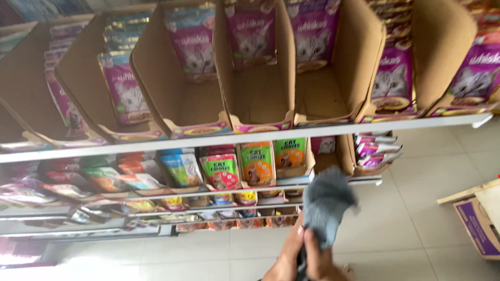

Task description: Wiping down individual cat food pouches with a cloth and arranging them neatly on a grocery store shelf.

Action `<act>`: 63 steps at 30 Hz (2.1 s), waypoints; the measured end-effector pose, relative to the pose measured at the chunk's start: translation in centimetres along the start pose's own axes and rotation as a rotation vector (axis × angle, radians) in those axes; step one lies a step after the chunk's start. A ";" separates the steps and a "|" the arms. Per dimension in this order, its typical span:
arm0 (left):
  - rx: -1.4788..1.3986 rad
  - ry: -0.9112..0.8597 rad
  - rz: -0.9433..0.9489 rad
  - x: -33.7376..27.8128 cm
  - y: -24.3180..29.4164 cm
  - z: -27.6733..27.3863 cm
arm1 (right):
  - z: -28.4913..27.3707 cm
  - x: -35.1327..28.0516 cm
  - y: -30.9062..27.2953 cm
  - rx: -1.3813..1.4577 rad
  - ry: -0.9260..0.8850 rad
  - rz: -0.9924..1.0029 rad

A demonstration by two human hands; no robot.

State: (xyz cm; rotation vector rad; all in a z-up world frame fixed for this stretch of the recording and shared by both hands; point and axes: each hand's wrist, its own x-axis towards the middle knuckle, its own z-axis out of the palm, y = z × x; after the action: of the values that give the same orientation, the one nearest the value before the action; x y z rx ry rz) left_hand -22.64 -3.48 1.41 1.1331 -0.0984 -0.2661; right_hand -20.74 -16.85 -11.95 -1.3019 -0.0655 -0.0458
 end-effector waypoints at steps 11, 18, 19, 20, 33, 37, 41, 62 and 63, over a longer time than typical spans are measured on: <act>0.010 -0.258 0.083 -1.4 2.8 0.9 | -2.2 4.2 -4.4 1.120 -0.453 0.196; -0.195 0.021 -0.221 0.9 -1.8 -3.8 | 3.5 4.1 -16.3 0.725 0.007 0.603; -0.193 0.021 -0.220 0.7 -0.1 -3.0 | 3.6 4.0 -16.6 0.726 0.006 0.603; -0.114 -0.022 -0.082 0.5 1.6 -2.2 | 3.7 3.9 -16.8 0.651 0.053 0.586; 0.560 0.148 0.495 4.0 0.4 0.7 | -0.8 -8.6 0.7 0.194 0.145 0.496; 0.123 0.212 0.228 4.4 2.2 0.3 | -1.0 -2.5 0.9 -0.018 0.063 0.480; -0.149 0.085 0.264 5.0 -2.6 -1.3 | 4.1 5.2 -7.8 -0.182 0.041 0.501; -0.054 0.052 0.328 4.4 5.7 0.6 | 6.5 11.8 -10.1 -0.122 0.111 0.418; -0.035 0.038 0.309 4.5 5.6 0.5 | 6.4 11.5 -9.9 -0.080 0.118 0.350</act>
State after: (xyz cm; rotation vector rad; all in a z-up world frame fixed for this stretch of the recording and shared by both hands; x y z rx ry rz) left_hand -17.49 -2.89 6.49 1.0713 -0.2313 0.0285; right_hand -10.17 -13.30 0.15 -1.3718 0.2678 0.1755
